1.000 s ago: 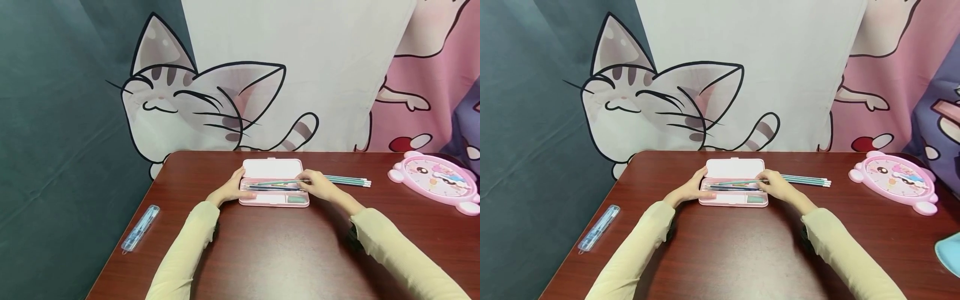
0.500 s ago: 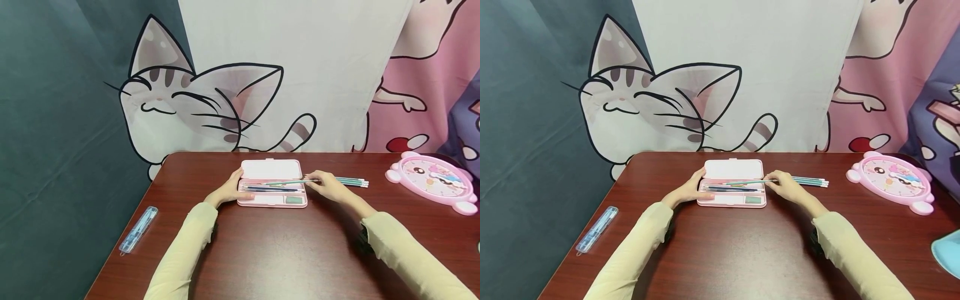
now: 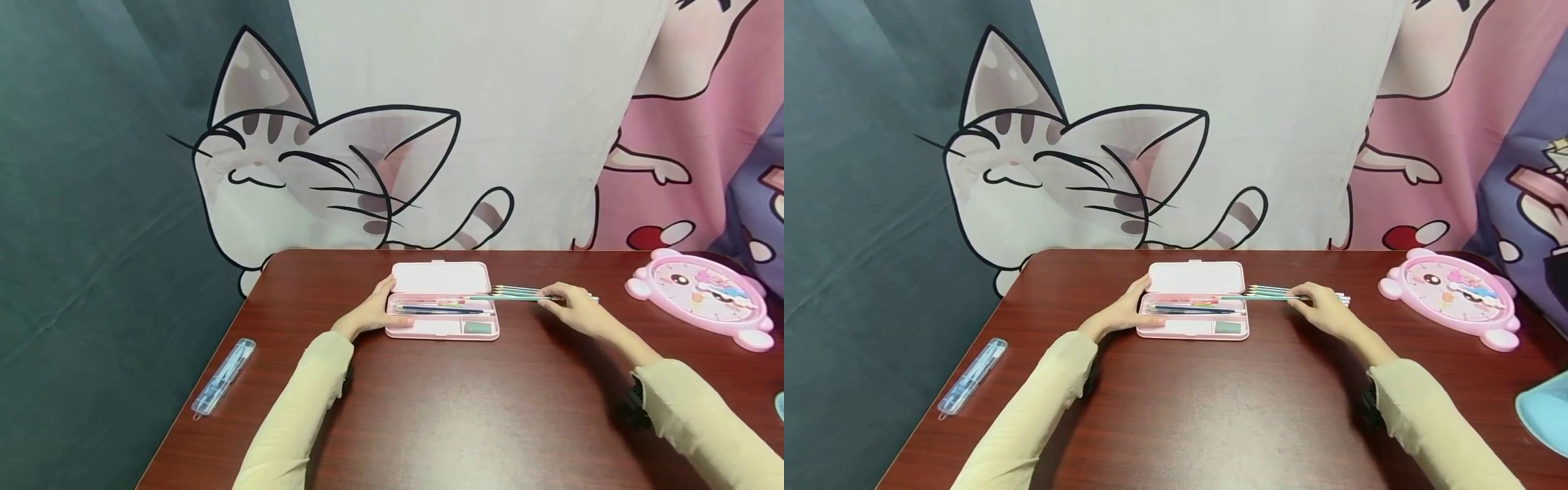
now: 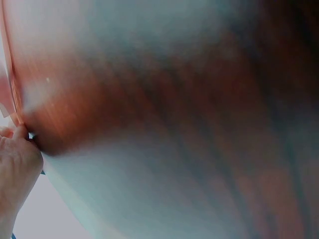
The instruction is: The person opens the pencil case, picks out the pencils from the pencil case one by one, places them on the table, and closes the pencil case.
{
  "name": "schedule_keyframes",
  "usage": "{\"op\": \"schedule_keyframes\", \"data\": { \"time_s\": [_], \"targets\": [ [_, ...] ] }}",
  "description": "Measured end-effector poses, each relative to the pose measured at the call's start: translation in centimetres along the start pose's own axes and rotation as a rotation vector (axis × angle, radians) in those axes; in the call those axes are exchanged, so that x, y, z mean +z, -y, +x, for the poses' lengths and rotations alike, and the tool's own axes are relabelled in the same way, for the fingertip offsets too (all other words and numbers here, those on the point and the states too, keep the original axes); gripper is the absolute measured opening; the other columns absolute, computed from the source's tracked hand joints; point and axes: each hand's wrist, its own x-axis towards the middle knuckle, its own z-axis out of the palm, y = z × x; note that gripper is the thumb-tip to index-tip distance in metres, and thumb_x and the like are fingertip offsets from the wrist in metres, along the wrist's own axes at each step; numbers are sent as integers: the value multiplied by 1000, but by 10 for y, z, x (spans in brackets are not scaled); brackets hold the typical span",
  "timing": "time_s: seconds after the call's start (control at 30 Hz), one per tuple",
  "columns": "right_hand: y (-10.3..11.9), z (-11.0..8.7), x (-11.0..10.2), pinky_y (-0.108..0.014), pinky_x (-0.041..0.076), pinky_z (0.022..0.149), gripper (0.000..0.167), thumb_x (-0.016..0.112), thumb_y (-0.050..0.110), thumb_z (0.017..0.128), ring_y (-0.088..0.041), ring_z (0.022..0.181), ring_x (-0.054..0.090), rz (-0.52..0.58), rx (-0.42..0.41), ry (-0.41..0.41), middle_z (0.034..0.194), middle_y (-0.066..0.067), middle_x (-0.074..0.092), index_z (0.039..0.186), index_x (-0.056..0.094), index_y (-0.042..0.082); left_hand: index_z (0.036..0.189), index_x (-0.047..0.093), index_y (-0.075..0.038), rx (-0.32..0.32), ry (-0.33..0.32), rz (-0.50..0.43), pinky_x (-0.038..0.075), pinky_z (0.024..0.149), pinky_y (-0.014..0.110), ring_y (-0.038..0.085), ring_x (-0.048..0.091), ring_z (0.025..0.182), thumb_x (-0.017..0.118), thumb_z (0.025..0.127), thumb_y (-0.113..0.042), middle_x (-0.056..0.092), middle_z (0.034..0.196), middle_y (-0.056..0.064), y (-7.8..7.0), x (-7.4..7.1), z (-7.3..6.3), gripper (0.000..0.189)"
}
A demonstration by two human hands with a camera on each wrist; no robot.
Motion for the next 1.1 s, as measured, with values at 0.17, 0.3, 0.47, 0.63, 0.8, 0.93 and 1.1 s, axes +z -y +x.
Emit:
{"op": "schedule_keyframes", "data": {
  "time_s": [0.17, 0.3, 0.47, 0.63, 0.8, 0.93, 1.1],
  "targets": [
    [-12, -13, -12, -6, 37, 63, 11, 66, 3, 80, 9, 73, 47, -3, 21, -21, 83, -11, 67, 91, 66, 0, 147, 9, -10, -3, 3, -23, 15, 114, 41, 19, 9, 142, 77, 69, -38, 3, 155, 3, 0, 0, 0, 108],
    [-22, -22, -19, -3, 35, 66, 11, 67, 3, 80, 12, 75, 46, -8, 48, -24, 85, -12, 66, 91, 66, 0, 148, 9, -11, -6, 3, -35, 15, 114, 41, 18, 8, 142, 78, 69, -37, 3, 155, 3, 1, 1, 0, 107],
    [-33, -31, -24, 0, 33, 69, 12, 67, 8, 81, 19, 80, 43, -27, 85, -23, 89, -17, 67, 92, 67, 1, 148, 10, -12, -5, 0, -30, 15, 114, 40, 18, 9, 141, 77, 71, -33, 3, 155, 2, 0, 1, -1, 105],
    [-40, -33, -23, 1, 32, 70, 11, 67, 6, 80, 22, 82, 40, -48, 77, -42, 88, -17, 67, 90, 67, 0, 148, 9, -12, -4, 2, -22, 15, 114, 39, 17, 9, 142, 77, 71, -35, 3, 155, 2, -1, 1, 0, 105],
    [-45, -32, -20, 1, 33, 69, 11, 69, -1, 75, 14, 78, 48, -65, 7, -71, 83, -14, 66, 86, 66, 0, 148, 9, -12, -14, 5, -27, 15, 114, 40, 18, 8, 142, 77, 71, -35, 3, 155, 2, -2, 1, 1, 105],
    [-47, -31, -18, 1, 34, 69, 18, 71, -6, 70, 2, 74, 53, -98, -48, -86, 81, -10, 64, 85, 65, 1, 148, 9, -12, -15, 3, -37, 15, 114, 41, 19, 9, 141, 77, 71, -35, 3, 155, 2, -2, 1, 0, 105],
    [-48, -29, -20, -11, 38, 64, 18, 73, -2, 70, -2, 71, 50, -159, -24, -67, 79, -7, 62, 85, 65, 3, 148, 10, -11, -13, -1, -44, 14, 114, 41, 19, 9, 142, 77, 71, -34, 4, 155, 2, -1, 1, -1, 105]
  ]
}}
